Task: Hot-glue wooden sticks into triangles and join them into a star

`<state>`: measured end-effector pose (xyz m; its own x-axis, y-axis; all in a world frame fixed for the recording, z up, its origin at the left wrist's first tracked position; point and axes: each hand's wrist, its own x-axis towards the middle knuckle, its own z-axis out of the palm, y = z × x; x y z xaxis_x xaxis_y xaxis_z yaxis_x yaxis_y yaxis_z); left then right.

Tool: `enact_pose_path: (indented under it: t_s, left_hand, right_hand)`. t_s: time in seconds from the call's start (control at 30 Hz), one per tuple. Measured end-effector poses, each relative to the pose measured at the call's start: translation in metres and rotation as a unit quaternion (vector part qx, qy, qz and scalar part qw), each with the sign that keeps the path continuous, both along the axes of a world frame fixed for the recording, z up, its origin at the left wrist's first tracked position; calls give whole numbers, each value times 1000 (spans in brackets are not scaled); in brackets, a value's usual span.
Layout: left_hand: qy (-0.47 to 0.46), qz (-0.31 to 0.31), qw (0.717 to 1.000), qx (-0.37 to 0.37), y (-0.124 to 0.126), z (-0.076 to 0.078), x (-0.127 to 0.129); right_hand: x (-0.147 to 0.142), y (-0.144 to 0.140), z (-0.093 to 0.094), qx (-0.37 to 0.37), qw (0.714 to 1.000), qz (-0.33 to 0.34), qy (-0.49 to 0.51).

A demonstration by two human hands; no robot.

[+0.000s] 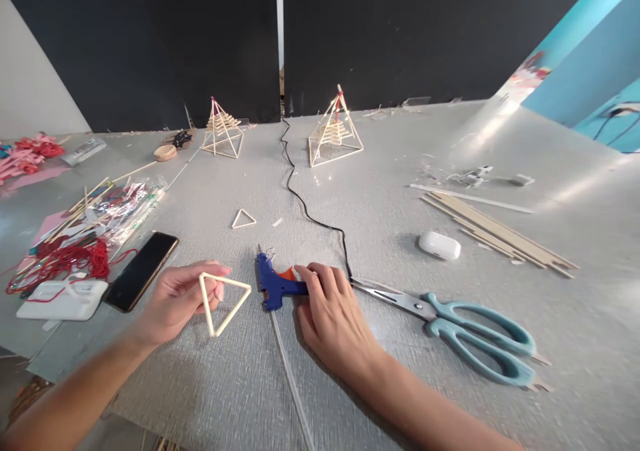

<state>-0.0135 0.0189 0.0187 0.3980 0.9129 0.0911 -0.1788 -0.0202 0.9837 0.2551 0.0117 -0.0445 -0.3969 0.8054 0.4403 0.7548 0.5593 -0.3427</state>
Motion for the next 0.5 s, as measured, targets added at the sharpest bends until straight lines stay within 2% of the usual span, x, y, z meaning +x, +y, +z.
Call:
enact_pose_path:
  t_s: [0.17,0.37,0.5]
  left_hand:
    - [25,7,999,32,0,2,-2]
    - [64,64,995,42,3,9,-12]
    - [66,89,993,43,5,14,-16]
  right_hand:
    - [1,-1,-3,-30,999,28,24]
    - [2,-1,-3,-47,997,20,55]
    - [-2,-2,2,-36,996,54,69]
